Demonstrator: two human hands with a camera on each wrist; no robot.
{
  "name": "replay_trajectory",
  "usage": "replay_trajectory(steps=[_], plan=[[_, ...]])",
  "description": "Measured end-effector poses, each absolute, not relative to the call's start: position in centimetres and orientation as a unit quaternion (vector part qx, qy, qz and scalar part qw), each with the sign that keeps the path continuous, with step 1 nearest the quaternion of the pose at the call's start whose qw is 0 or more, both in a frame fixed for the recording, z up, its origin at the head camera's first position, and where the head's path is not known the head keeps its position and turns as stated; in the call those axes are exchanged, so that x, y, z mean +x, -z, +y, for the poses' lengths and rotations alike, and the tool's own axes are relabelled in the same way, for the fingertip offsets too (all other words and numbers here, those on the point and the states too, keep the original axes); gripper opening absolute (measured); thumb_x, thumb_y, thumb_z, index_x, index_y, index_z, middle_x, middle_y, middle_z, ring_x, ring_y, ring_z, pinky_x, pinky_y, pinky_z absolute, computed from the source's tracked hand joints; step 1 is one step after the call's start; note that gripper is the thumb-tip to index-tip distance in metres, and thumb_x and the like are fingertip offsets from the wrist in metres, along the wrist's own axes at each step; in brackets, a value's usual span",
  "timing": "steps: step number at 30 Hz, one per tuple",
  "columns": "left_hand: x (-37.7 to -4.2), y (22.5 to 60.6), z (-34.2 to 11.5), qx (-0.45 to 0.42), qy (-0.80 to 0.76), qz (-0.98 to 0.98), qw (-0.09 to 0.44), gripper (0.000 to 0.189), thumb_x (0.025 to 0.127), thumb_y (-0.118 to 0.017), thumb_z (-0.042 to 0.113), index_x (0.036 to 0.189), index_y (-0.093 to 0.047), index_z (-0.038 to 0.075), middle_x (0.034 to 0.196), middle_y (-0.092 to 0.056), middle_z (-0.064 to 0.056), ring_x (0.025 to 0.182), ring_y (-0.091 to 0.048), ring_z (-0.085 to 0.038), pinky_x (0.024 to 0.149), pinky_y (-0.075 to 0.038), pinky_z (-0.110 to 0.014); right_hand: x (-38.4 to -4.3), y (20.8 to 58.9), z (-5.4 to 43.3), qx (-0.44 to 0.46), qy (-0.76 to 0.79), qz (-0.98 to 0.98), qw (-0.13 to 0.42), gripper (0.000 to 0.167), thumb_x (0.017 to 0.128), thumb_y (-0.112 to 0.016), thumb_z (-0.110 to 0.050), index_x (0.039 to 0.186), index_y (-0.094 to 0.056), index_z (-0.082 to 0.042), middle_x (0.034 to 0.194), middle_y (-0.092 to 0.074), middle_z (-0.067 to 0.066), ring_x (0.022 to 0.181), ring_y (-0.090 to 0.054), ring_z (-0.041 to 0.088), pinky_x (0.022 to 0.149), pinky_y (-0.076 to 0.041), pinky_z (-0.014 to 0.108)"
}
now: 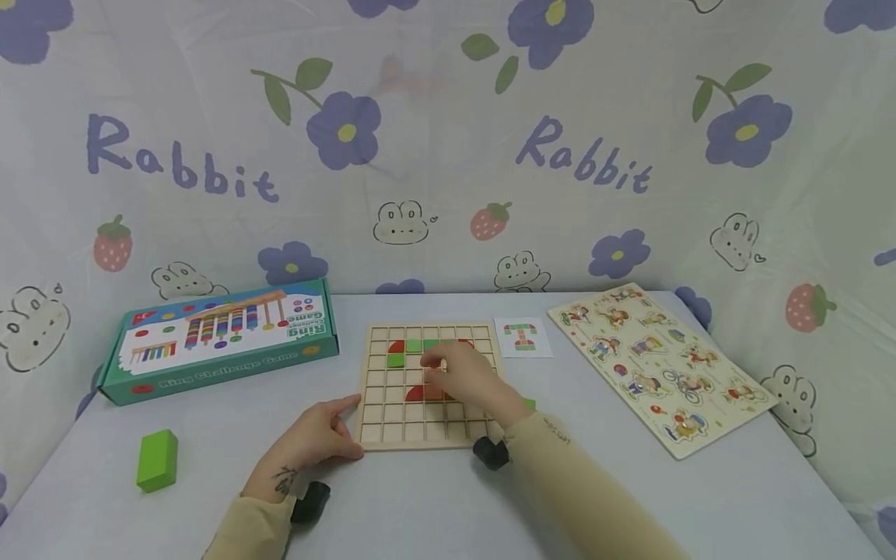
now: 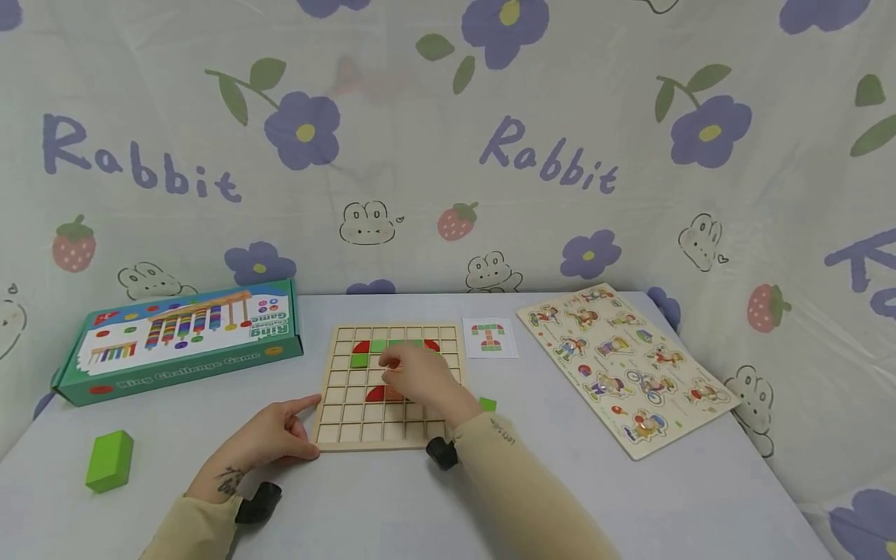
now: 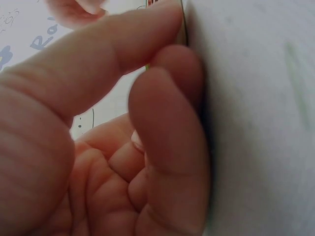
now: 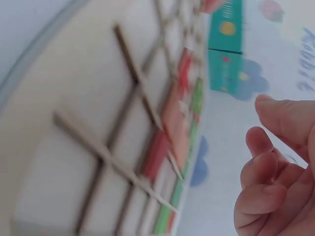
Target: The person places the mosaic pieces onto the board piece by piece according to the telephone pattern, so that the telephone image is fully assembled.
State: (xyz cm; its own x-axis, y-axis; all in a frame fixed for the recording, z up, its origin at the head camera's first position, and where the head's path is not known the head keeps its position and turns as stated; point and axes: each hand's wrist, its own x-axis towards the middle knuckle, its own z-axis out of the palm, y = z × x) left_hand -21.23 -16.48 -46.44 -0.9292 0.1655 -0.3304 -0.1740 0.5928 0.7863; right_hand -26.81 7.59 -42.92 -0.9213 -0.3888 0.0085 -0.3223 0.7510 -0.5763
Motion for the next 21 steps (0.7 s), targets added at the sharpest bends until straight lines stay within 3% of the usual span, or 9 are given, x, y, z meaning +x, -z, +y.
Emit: replay_trajectory(steps=[5, 9, 21], plan=[[-21.2, 46.3, -16.4, -0.006, -0.450, 0.873, 0.190, 0.083, 0.066, -0.079, 0.003, 0.139, -0.042, 0.011, 0.058, -0.052, -0.002, 0.050, -0.042, -0.012, 0.048, -0.033, -0.025, -25.7, 41.2, 11.2, -0.157, 0.391, 0.906, 0.025, 0.028, 0.085, -0.065, -0.013, 0.113, -0.063, -0.011, 0.089, -0.060, 0.001, 0.067, -0.048, 0.015, 0.060, -0.042, 0.027], [-21.1, 46.2, -16.4, -0.006, -0.450, 0.872, 0.191, 0.083, 0.065, -0.079, 0.003, 0.139, -0.042, 0.010, 0.059, -0.052, -0.002, 0.050, -0.042, -0.013, 0.048, -0.033, -0.026, -24.9, 41.1, 14.4, -0.128, 0.436, 0.891, 0.013, 0.035, 0.084, -0.065, -0.011, 0.119, -0.058, -0.009, 0.087, -0.060, 0.005, 0.070, -0.049, 0.017, 0.063, -0.042, 0.028], [-21.1, 46.2, -16.4, -0.005, -0.460, 0.868, 0.189, 0.083, 0.065, -0.079, 0.002, 0.139, -0.042, 0.009, 0.058, -0.052, -0.002, 0.049, -0.042, -0.012, 0.048, -0.033, -0.025, -22.5, 43.4, 21.4, -0.041, 0.438, 0.897, 0.046, 0.049, 0.080, -0.068, -0.011, 0.126, -0.052, -0.004, 0.085, -0.060, 0.007, 0.069, -0.050, 0.019, 0.061, -0.041, 0.028]])
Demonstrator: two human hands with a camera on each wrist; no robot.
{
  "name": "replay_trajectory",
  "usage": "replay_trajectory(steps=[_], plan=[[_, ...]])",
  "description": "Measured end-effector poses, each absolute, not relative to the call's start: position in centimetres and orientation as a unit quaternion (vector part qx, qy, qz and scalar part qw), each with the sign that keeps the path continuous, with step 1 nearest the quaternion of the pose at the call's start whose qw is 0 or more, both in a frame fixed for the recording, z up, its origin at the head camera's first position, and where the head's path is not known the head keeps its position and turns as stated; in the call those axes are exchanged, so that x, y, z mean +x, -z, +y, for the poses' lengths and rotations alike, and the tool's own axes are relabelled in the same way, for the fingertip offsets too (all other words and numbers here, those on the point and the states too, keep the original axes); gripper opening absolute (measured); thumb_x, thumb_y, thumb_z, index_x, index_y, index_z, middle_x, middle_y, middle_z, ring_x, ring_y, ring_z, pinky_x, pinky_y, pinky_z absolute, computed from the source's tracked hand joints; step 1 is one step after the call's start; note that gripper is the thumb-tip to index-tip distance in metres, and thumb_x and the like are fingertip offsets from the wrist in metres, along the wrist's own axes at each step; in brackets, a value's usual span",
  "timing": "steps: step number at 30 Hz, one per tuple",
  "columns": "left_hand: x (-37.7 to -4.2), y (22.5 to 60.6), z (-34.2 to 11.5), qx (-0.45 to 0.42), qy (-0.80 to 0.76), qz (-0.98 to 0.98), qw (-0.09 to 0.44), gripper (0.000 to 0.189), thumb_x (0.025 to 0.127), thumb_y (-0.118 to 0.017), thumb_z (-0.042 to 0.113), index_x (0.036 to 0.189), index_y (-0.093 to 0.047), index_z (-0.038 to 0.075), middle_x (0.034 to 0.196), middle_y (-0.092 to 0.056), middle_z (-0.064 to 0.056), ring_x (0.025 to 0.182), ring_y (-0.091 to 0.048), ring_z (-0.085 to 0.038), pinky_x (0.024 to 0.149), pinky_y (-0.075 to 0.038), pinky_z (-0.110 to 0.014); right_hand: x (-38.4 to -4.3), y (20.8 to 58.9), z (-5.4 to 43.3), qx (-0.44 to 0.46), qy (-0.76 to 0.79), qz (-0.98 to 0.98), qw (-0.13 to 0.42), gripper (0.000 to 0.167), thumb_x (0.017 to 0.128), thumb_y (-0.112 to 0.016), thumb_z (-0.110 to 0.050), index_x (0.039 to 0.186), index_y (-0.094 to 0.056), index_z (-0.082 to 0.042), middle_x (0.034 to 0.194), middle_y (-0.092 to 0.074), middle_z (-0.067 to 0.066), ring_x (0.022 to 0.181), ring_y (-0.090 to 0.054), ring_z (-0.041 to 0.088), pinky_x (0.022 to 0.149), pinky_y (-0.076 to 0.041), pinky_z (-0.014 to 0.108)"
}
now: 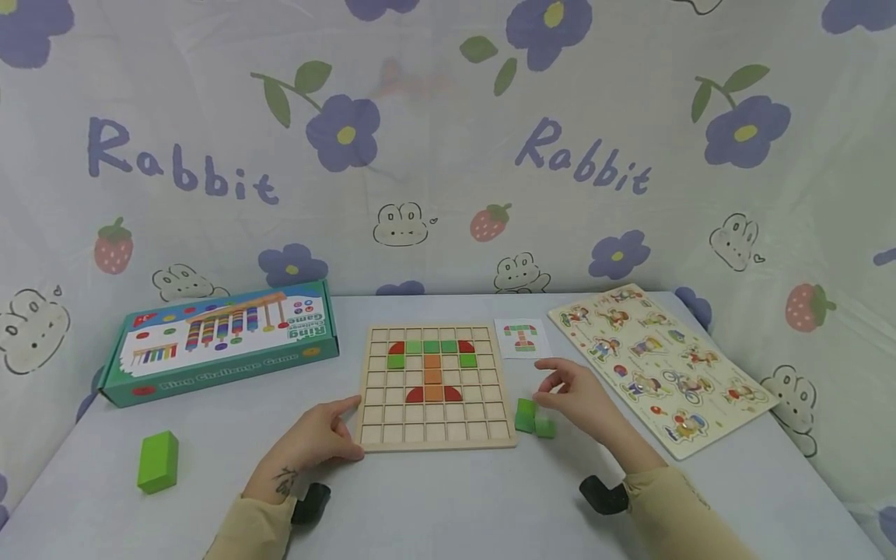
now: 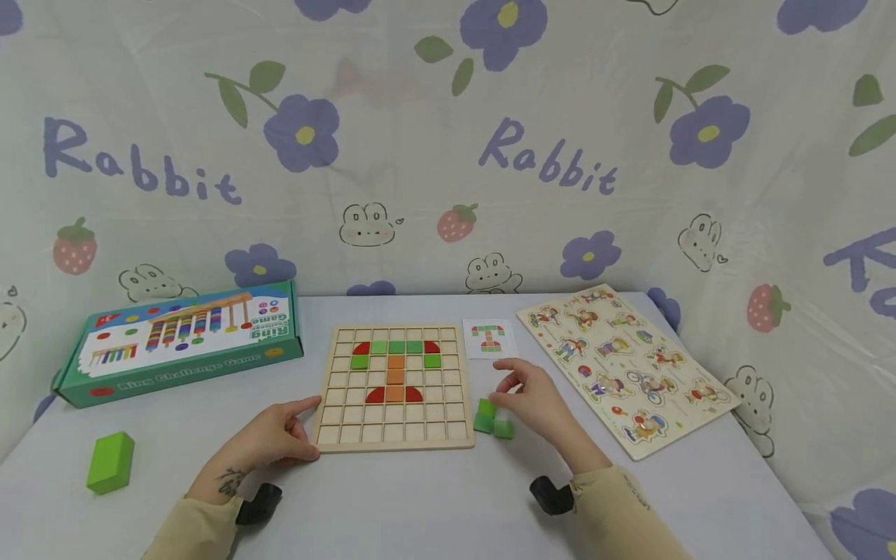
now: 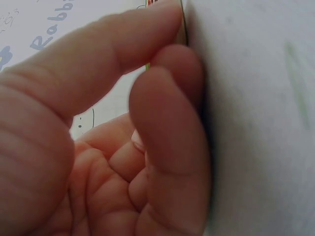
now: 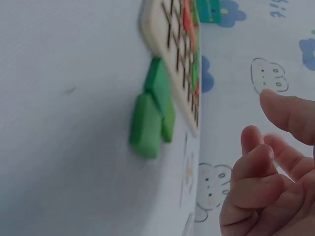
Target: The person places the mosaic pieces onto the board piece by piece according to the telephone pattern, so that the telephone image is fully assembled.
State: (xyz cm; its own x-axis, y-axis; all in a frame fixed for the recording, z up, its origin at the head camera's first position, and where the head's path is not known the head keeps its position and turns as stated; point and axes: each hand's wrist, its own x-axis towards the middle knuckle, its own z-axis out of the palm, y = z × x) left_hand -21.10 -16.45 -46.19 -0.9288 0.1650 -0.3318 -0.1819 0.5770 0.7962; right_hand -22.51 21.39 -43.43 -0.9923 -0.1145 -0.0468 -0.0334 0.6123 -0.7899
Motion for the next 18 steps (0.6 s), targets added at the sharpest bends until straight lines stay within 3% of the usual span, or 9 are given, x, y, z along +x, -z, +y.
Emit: replay_trajectory(steps=[5, 10, 18], plan=[[-21.1, 46.2, -16.6, 0.007, -0.461, 0.867, 0.188, 0.083, 0.065, -0.079, 0.003, 0.139, -0.041, 0.007, 0.059, -0.053, -0.002, 0.049, -0.042, -0.011, 0.048, -0.034, -0.025, -22.0, 44.2, 22.4, -0.024, 0.417, 0.905, 0.082, 0.056, 0.073, -0.074, -0.012, 0.124, -0.053, -0.004, 0.086, -0.057, 0.006, 0.069, -0.048, 0.018, 0.060, -0.039, 0.029], [-21.2, 46.4, -16.7, 0.003, -0.459, 0.868, 0.188, 0.083, 0.065, -0.079, 0.003, 0.139, -0.042, 0.008, 0.058, -0.053, -0.002, 0.049, -0.042, -0.011, 0.048, -0.034, -0.025, -21.5, 44.3, 22.3, -0.008, 0.368, 0.924, 0.103, 0.050, 0.069, -0.078, -0.013, 0.115, -0.061, -0.008, 0.097, -0.059, 0.008, 0.080, -0.049, 0.021, 0.063, -0.041, 0.030], [-21.2, 46.4, -16.6, 0.002, -0.461, 0.867, 0.188, 0.084, 0.065, -0.079, 0.002, 0.139, -0.041, 0.008, 0.058, -0.053, -0.002, 0.049, -0.042, -0.011, 0.047, -0.033, -0.024, -20.7, 44.5, 21.7, -0.001, 0.275, 0.955, 0.112, 0.039, 0.065, -0.079, -0.011, 0.103, -0.068, -0.009, 0.107, -0.059, 0.011, 0.095, -0.054, 0.025, 0.080, -0.044, 0.043]])
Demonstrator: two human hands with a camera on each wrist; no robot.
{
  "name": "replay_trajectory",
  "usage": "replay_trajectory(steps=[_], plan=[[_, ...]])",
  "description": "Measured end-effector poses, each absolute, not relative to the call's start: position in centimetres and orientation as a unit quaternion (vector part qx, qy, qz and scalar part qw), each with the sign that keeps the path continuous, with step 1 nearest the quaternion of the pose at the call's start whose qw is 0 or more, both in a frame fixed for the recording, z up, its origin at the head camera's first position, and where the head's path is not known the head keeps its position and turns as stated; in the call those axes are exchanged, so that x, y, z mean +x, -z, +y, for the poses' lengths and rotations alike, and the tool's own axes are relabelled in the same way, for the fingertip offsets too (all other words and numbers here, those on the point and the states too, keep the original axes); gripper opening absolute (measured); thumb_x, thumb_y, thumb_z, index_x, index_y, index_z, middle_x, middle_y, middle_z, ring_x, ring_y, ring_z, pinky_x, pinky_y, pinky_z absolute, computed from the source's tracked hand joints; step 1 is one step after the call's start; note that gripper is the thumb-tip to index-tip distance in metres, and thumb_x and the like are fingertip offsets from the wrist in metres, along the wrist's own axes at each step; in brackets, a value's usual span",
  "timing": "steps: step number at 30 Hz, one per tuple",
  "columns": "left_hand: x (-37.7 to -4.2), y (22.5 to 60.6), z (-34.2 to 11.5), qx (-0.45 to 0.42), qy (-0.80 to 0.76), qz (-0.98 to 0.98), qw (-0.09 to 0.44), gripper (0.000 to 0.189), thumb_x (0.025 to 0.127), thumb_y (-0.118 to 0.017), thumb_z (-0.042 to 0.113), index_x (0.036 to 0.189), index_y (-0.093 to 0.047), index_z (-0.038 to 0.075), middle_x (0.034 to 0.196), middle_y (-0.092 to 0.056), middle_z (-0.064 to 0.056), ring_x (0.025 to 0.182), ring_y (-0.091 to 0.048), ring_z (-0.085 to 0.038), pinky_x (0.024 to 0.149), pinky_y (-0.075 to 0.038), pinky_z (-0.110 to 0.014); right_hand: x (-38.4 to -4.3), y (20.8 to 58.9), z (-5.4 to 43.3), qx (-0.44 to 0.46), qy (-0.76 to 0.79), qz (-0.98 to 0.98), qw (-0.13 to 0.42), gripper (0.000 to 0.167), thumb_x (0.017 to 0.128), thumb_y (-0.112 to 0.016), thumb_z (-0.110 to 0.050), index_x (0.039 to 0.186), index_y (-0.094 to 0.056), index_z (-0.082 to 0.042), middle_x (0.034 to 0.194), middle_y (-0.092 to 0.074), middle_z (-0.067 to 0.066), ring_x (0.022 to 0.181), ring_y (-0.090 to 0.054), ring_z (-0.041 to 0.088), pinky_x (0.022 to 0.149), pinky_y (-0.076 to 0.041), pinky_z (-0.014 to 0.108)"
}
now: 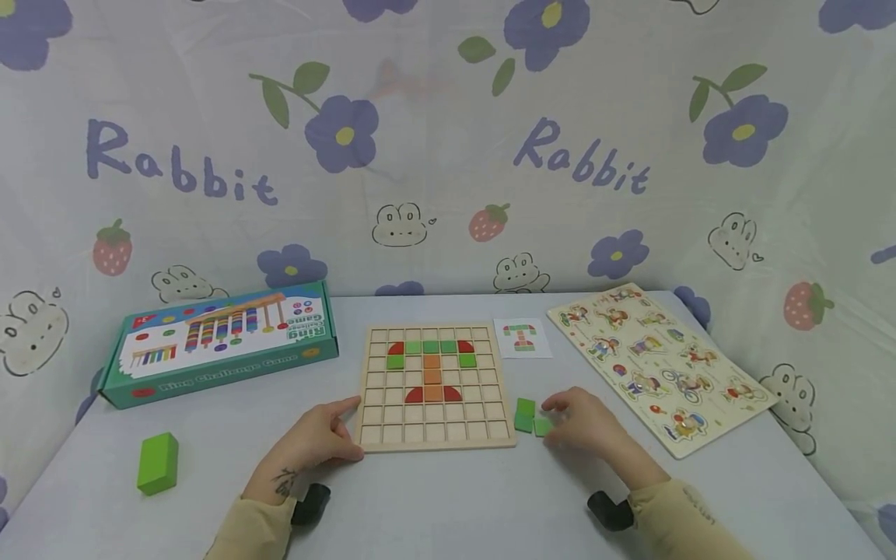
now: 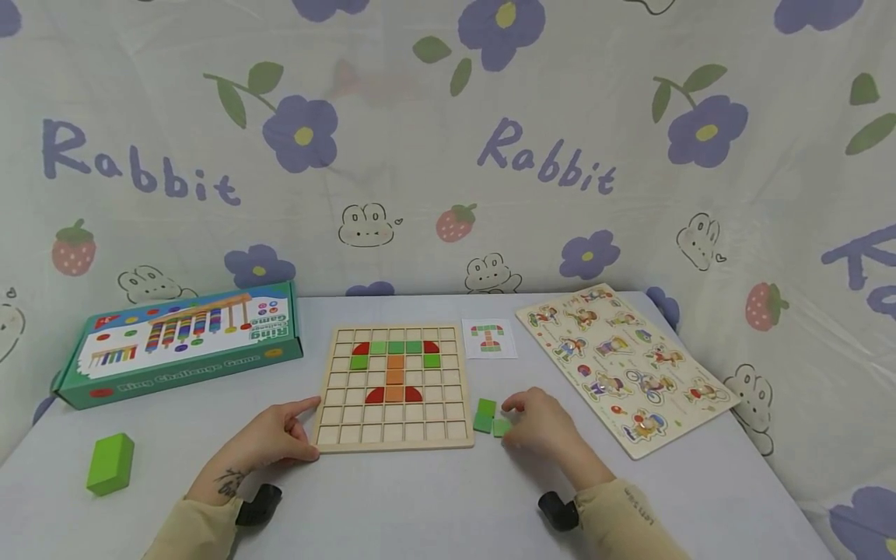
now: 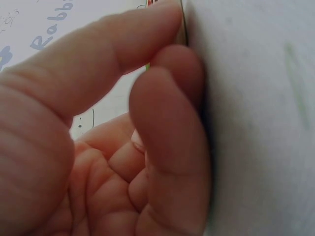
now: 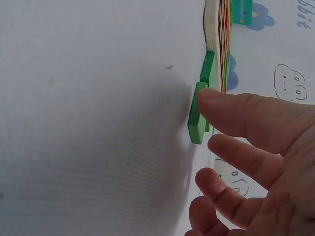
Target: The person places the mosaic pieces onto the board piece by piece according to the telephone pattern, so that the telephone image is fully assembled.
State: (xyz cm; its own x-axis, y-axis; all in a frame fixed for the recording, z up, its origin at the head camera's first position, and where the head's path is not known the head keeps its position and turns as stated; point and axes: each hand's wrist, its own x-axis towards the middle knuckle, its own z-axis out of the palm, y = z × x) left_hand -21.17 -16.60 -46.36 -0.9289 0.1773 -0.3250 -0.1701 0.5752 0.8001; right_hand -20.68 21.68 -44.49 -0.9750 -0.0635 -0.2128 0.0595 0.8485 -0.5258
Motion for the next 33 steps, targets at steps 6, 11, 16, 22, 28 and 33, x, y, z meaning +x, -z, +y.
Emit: replay_trajectory(steps=[6, 11, 16, 22, 28, 33], plan=[[-21.2, 46.4, -16.6, 0.004, -0.463, 0.866, 0.189, 0.084, 0.065, -0.079, 0.002, 0.140, -0.041, 0.008, 0.058, -0.053, -0.002, 0.048, -0.042, -0.011, 0.047, -0.033, -0.024, -20.5, 44.8, 21.6, -0.007, 0.263, 0.958, 0.112, 0.031, 0.067, -0.077, -0.010, 0.097, -0.070, -0.009, 0.101, -0.060, 0.008, 0.091, -0.055, 0.022, 0.080, -0.045, 0.042], [-21.1, 46.3, -16.5, 0.012, -0.457, 0.869, 0.188, 0.084, 0.065, -0.079, 0.003, 0.140, -0.040, 0.006, 0.058, -0.053, -0.002, 0.048, -0.042, -0.011, 0.047, -0.033, -0.025, -20.3, 44.8, 21.6, -0.005, 0.266, 0.957, 0.113, 0.026, 0.068, -0.075, -0.008, 0.094, -0.070, -0.008, 0.096, -0.061, 0.005, 0.086, -0.054, 0.019, 0.075, -0.046, 0.038], [-21.0, 46.2, -16.5, 0.010, -0.450, 0.873, 0.190, 0.084, 0.065, -0.079, 0.004, 0.140, -0.040, 0.007, 0.058, -0.053, -0.001, 0.049, -0.042, -0.011, 0.048, -0.034, -0.025, -20.7, 44.2, 21.3, -0.005, 0.281, 0.954, 0.106, 0.024, 0.069, -0.073, -0.007, 0.093, -0.069, -0.008, 0.094, -0.061, 0.004, 0.079, -0.052, 0.018, 0.066, -0.044, 0.032], [-21.1, 46.3, -16.5, 0.005, -0.446, 0.875, 0.187, 0.084, 0.065, -0.079, 0.004, 0.140, -0.041, 0.008, 0.059, -0.053, -0.002, 0.049, -0.043, -0.011, 0.048, -0.034, -0.025, -21.8, 42.9, 19.0, -0.041, 0.361, 0.928, 0.083, 0.024, 0.070, -0.070, -0.004, 0.093, -0.067, -0.006, 0.088, -0.061, 0.004, 0.075, -0.050, 0.018, 0.060, -0.042, 0.028], [-21.2, 46.5, -16.5, -0.001, -0.448, 0.875, 0.186, 0.083, 0.066, -0.079, 0.003, 0.139, -0.042, 0.010, 0.059, -0.053, -0.002, 0.049, -0.042, -0.011, 0.048, -0.033, -0.025, -22.4, 42.7, 15.2, -0.070, 0.362, 0.927, 0.068, 0.025, 0.068, -0.069, -0.001, 0.092, -0.068, -0.008, 0.086, -0.061, 0.002, 0.072, -0.048, 0.016, 0.059, -0.040, 0.027], [-21.2, 46.5, -16.4, -0.002, -0.444, 0.876, 0.187, 0.083, 0.066, -0.079, 0.004, 0.139, -0.042, 0.010, 0.059, -0.053, -0.002, 0.049, -0.042, -0.012, 0.048, -0.034, -0.025, -22.8, 43.3, 12.8, -0.081, 0.318, 0.942, 0.073, 0.022, 0.071, -0.074, -0.010, 0.092, -0.070, -0.011, 0.089, -0.060, 0.000, 0.075, -0.049, 0.016, 0.065, -0.041, 0.029]])
